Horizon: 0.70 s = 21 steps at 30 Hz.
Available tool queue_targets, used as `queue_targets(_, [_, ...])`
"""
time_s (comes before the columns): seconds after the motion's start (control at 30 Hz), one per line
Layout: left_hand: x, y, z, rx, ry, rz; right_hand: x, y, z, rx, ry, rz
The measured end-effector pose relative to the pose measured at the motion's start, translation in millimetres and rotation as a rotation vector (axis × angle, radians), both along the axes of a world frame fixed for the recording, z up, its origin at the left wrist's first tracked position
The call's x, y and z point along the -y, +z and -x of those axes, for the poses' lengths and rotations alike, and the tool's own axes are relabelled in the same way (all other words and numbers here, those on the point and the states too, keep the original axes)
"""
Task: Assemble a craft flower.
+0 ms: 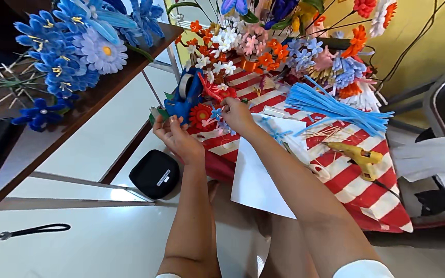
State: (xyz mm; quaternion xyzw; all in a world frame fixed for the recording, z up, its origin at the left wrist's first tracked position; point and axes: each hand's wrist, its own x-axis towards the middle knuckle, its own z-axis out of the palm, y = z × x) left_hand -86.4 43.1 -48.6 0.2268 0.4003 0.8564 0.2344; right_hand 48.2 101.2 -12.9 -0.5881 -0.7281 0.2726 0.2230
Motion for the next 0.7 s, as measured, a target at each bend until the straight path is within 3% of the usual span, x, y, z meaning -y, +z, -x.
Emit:
queue_targets(0.17, [0.8,-0.7,0.5,-0.001,-0.186,0.136,1.0,-3.5,-0.7,0.045,0.017,-0.006])
queue_targets(0.33, [1.2,-2.4,-0.9,-0.024,-0.226,0.138,3.4,-6.9,-10.2,0.002,0.027,-0.004])
queue_targets(0.57, [0.8,-1.7,-4.0,-0.029,-0.213,0.145,3.9,1.2,-40.9,-0.435,0.105,0.034])
queue_targets(0.7, [-1.1,-2.2,-6.8,0.002,-0.090,0.053,-0.7,14.9,-65.5,-0.616,-0.030,-0.013])
